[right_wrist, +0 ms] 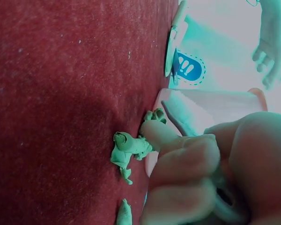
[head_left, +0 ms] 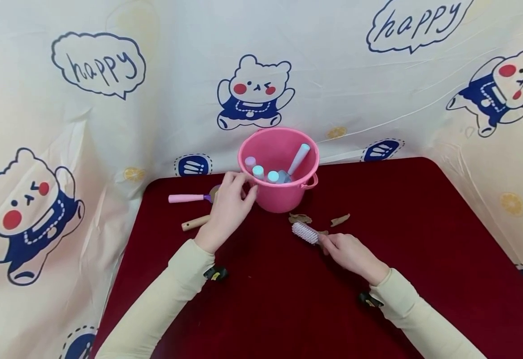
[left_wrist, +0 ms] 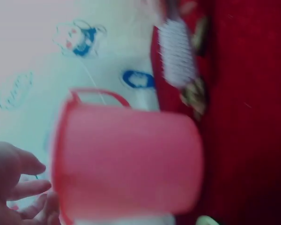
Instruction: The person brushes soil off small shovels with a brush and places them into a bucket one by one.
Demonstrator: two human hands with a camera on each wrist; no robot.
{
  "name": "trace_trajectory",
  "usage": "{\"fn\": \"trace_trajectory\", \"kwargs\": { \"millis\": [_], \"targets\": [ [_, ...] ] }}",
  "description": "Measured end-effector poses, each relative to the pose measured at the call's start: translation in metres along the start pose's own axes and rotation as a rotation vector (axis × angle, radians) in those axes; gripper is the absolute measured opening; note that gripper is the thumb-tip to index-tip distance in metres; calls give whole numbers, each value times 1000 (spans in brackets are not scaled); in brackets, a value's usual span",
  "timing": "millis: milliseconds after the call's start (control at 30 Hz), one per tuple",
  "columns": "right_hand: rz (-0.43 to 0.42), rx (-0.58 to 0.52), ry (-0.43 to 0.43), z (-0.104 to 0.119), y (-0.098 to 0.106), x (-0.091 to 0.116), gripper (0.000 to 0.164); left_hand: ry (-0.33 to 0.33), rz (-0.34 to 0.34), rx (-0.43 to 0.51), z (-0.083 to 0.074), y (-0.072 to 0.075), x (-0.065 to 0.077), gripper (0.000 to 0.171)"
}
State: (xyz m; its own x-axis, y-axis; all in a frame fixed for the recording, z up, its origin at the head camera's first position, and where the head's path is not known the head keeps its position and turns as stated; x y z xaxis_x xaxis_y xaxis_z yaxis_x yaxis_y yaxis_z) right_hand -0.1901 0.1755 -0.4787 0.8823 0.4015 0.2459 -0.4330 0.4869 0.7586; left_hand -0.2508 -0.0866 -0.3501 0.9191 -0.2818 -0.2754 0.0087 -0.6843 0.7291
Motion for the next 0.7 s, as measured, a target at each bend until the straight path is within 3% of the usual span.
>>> {"fn": "trace_trajectory", "kwargs": {
  "millis": [200, 500, 700],
  "targets": [
    [-9, -12, -7, 2, -2, -3, 46, 107, 74, -46, 55, 2, 17, 22],
    [-4, -7, -15, 3, 1, -3, 44, 201, 130, -189, 130, 6, 36, 18],
    [2, 0, -20, 3, -1, -1, 42, 290, 190, -246, 165, 4, 48, 23]
  ]
}}
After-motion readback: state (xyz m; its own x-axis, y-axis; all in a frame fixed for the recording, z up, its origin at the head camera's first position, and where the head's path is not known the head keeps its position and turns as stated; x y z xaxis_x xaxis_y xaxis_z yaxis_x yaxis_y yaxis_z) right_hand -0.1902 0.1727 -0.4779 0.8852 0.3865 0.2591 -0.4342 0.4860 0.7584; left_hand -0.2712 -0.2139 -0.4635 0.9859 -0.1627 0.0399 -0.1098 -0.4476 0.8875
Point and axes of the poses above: each hand's wrist, its own x-axis away from the middle knuckle, its own y-axis out of the back of the hand, z = x × y, the point moved 9 cm from there along -x, towards the middle knuckle, and after that the axes turned 7 degrees about z, right-handed, at the moved point
